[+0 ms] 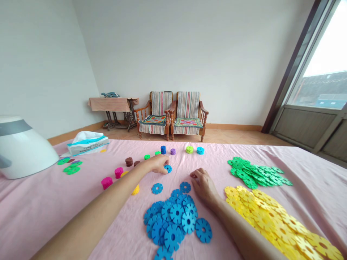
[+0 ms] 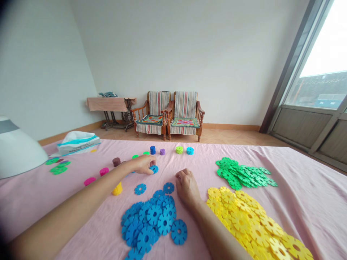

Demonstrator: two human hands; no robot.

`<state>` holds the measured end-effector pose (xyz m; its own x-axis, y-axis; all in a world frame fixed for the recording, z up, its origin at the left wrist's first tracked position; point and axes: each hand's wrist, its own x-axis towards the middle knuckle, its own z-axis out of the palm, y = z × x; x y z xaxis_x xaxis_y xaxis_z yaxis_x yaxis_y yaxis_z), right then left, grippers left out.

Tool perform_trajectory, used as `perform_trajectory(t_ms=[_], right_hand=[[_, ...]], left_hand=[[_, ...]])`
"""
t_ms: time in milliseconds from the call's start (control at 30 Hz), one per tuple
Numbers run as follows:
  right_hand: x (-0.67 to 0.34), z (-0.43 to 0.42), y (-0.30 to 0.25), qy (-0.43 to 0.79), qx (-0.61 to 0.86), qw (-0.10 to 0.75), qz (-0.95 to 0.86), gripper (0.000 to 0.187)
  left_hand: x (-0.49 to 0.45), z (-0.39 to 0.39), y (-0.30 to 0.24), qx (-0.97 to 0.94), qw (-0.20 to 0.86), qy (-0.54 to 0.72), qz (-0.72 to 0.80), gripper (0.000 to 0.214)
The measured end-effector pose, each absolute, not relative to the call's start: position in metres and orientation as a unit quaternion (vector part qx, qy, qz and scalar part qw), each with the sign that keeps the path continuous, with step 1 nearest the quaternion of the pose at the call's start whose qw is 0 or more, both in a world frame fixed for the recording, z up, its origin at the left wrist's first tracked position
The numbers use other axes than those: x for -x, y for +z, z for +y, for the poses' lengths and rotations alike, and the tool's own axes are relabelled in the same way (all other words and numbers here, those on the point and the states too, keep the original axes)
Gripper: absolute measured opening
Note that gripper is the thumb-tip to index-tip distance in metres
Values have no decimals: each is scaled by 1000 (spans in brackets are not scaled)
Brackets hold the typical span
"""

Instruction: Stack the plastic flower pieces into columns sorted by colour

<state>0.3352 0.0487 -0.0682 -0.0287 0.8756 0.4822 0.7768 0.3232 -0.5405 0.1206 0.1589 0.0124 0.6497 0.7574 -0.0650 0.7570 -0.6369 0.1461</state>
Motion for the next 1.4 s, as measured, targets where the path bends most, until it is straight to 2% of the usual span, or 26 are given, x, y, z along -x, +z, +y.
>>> perform_trajectory(t_ms=[200,267,333,433,600,933,1067,1267,1400], right_hand=[[-335,48,-67,67,576,395,-713,20],[-335,49,-65,80,580,405,-702,18],[-335,50,-64,102,603,432,-663,18],[-338,52,-62,115,646,503,-562,20],[-346,54,-61,150,658,577,-461,22],[-345,50,-55,184,666,557,-462,25],[-345,51,-56,182,669,547,-469,25],[-346,53,-58,183,675,528,-482,25],[-346,54,-59,187,678,516,-489,26]], left_hand=[[-126,142,25,-918,74,46,388,31],[-133,128,27,-930,84,54,355,27],[-142,112,26,-941,100,46,319,23],[-155,92,20,-950,107,39,290,28],[-169,85,10,-950,88,30,299,29],[-188,77,15,-935,41,-43,350,20],[-193,73,19,-924,39,-58,376,30],[-188,75,18,-917,59,-41,393,38],[-170,96,23,-906,66,-6,418,34]])
